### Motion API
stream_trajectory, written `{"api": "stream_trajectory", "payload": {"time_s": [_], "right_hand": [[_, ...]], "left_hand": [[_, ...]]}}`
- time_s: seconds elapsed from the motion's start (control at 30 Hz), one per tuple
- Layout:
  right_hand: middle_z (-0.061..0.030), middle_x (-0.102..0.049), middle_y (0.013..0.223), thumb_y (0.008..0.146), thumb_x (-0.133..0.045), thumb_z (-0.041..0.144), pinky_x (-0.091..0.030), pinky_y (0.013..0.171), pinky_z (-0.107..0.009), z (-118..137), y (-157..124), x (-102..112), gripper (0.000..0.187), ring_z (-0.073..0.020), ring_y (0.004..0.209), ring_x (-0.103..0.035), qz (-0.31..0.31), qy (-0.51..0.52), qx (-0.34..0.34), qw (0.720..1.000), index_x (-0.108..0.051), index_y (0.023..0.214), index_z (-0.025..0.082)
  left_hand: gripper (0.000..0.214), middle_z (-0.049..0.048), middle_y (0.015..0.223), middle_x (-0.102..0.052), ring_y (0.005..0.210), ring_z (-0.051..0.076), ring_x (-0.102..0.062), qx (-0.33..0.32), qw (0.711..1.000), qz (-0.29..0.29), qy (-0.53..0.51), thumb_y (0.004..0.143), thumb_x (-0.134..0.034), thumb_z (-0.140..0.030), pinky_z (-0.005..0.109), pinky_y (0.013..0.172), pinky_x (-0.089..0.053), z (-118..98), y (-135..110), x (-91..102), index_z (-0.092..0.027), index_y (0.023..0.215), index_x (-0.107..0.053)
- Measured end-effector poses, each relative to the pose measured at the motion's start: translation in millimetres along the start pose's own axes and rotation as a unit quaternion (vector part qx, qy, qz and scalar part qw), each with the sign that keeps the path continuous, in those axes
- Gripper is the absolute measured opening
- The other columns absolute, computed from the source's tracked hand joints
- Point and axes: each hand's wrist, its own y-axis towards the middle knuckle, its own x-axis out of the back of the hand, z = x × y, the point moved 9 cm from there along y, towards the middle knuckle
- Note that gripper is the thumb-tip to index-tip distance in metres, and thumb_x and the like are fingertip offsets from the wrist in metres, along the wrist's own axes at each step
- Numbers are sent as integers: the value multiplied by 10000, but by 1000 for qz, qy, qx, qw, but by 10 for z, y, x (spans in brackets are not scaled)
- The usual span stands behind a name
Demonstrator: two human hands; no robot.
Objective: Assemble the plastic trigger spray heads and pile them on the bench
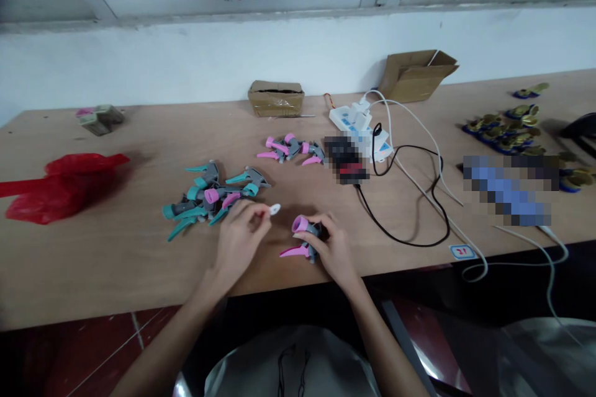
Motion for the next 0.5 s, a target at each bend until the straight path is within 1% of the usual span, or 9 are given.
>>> {"api": "stream_trajectory", "payload": {"time_s": [0.03,0.07,0.13,0.23,0.37,0.43,0.5], "right_hand": [[-37,-628,868,727,-671,371,-454,749,-332,-16,-9,21,241,-188,823,-587,-6,6,-3,1000,-643,911,218],[-41,-625,879,738,-658,374,-459,745,-334,-29,-17,36,247,-187,826,-587,-11,14,-6,1000,-639,927,216],[-47,-622,906,752,-640,373,-469,754,-339,-37,-28,41,253,-185,843,-588,-10,33,-6,999,-632,951,216],[-45,-620,946,753,-645,356,-469,806,-355,-6,-39,4,245,-188,898,-586,9,60,3,998,-631,963,231],[-44,-620,996,762,-645,342,-466,842,-370,45,-65,-33,246,-194,949,-579,34,82,14,996,-632,994,261],[-48,-618,1012,759,-650,348,-465,848,-378,53,-79,-31,268,-198,956,-574,39,86,17,995,-634,1014,269],[-48,-617,1015,752,-658,350,-461,852,-382,52,-88,-24,286,-200,951,-573,40,90,19,995,-636,1026,274]], "left_hand": [[114,35,827,-592,791,169,-540,62,996,8,-63,829,-504,-217,294,705,-452,136,13,38,-176,825,-611],[138,32,820,-601,773,164,-553,102,988,25,-109,831,-503,-257,273,659,-459,221,16,47,-177,843,-615],[201,32,777,-615,725,154,-576,161,965,75,-193,831,-497,-322,235,570,-459,302,-6,-10,-170,856,-627],[250,35,716,-622,653,136,-582,186,940,138,-250,824,-494,-352,210,512,-448,229,-53,-166,-156,856,-646],[216,15,684,-613,629,116,-563,189,919,191,-288,805,-526,-331,197,516,-430,74,-85,-395,-159,801,-657],[199,14,723,-627,660,119,-566,178,915,216,-292,802,-540,-321,194,525,-423,9,-91,-475,-162,791,-660],[197,17,772,-647,697,127,-575,153,924,222,-271,807,-551,-333,204,556,-430,-46,-86,-493,-168,806,-660]]}}
